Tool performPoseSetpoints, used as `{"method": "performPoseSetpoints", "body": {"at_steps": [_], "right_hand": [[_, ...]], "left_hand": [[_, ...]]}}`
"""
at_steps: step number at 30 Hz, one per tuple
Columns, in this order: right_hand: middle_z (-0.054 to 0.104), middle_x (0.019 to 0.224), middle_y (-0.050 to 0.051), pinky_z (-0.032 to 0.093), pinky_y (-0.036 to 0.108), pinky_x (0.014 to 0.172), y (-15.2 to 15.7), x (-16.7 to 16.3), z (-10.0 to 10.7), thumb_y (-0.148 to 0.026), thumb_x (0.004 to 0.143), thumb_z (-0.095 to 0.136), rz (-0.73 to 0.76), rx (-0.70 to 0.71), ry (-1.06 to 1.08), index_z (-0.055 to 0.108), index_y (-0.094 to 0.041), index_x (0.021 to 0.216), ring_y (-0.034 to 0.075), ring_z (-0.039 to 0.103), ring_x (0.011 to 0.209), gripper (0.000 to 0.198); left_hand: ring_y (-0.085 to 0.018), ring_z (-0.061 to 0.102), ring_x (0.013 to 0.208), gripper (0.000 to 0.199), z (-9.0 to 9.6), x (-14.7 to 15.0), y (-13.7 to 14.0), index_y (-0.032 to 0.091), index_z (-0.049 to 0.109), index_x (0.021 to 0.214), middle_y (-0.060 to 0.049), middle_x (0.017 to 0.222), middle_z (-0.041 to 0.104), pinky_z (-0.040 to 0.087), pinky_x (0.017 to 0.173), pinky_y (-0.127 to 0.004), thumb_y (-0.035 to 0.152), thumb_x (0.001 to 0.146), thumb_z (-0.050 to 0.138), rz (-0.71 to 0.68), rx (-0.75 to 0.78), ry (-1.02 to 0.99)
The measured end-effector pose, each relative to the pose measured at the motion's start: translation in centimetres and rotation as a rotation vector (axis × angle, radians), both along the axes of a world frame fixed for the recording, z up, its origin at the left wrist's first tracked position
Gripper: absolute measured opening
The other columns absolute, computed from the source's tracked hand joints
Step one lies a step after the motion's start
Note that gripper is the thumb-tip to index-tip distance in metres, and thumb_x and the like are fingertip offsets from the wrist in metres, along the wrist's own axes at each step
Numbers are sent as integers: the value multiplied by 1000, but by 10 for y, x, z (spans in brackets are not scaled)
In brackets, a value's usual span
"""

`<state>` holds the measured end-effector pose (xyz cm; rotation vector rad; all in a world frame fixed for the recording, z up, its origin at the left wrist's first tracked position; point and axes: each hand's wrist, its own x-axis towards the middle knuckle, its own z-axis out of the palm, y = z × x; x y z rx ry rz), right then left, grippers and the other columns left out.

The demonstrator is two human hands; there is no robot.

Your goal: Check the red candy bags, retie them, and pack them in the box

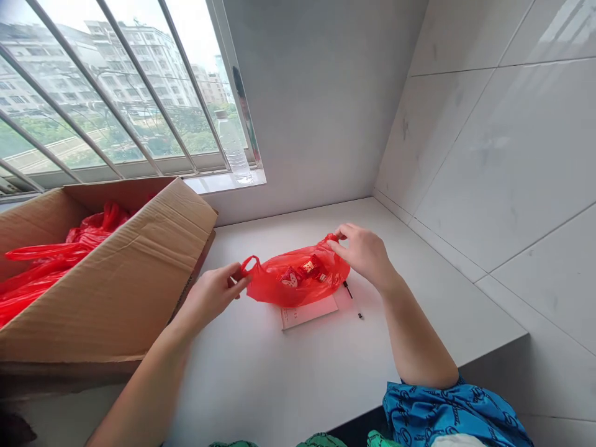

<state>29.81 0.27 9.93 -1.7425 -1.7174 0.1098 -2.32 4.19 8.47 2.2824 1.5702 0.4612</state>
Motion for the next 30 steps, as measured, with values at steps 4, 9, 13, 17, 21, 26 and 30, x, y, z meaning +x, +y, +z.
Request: {"method": "performPoseSetpoints", "body": {"at_steps": [4,9,13,17,21,26,30], "right_hand": [[68,113,4,52,35,77,13,-1,26,-46,87,65,202,156,467,66,-25,87,19,64,92,21],[66,113,4,52,38,92,26,-16,30,-43,89,65,294,446,882,61,-26,89,20,62,106,17],[64,119,4,50,41,99,27,-25,26,-40,89,65,425,410,995,61,-28,101,21,60,113,17],[56,133,3,54,41,93,25,-38,21,-42,85,70,533,314,1001,56,-34,118,22,61,111,36],[53,135,5,57,38,77,24,-67,10,-45,79,77,568,81,888,44,-40,136,22,64,97,66],[63,114,6,55,36,78,27,-101,-8,-56,85,67,570,-69,739,50,-32,138,21,65,92,60],[65,90,3,51,32,69,34,-101,-13,-57,98,44,513,12,792,66,-25,118,15,61,71,44]], "left_hand": [[-13,60,62,21,27,2,13,21,63,85,0,76,62,42,54,-22,41,87,62,-13,255,-621],[-10,55,64,20,35,13,30,20,64,87,1,73,59,46,59,-20,40,86,68,-7,207,-1167],[-14,62,82,20,29,20,36,22,63,92,-4,92,67,49,66,-21,41,88,66,-13,51,-1416],[-17,65,86,21,23,28,34,22,59,94,-5,93,69,51,68,-24,43,90,64,-45,-132,-1506],[-12,61,69,23,16,41,25,22,55,92,1,77,62,51,66,-22,43,91,62,-131,-299,-1492],[-8,50,52,27,7,54,13,22,52,91,4,66,55,41,50,-18,48,94,57,-300,-457,-1196],[-10,48,55,33,5,53,14,23,53,103,3,65,55,42,56,-22,54,94,53,-397,-579,-966]]}}
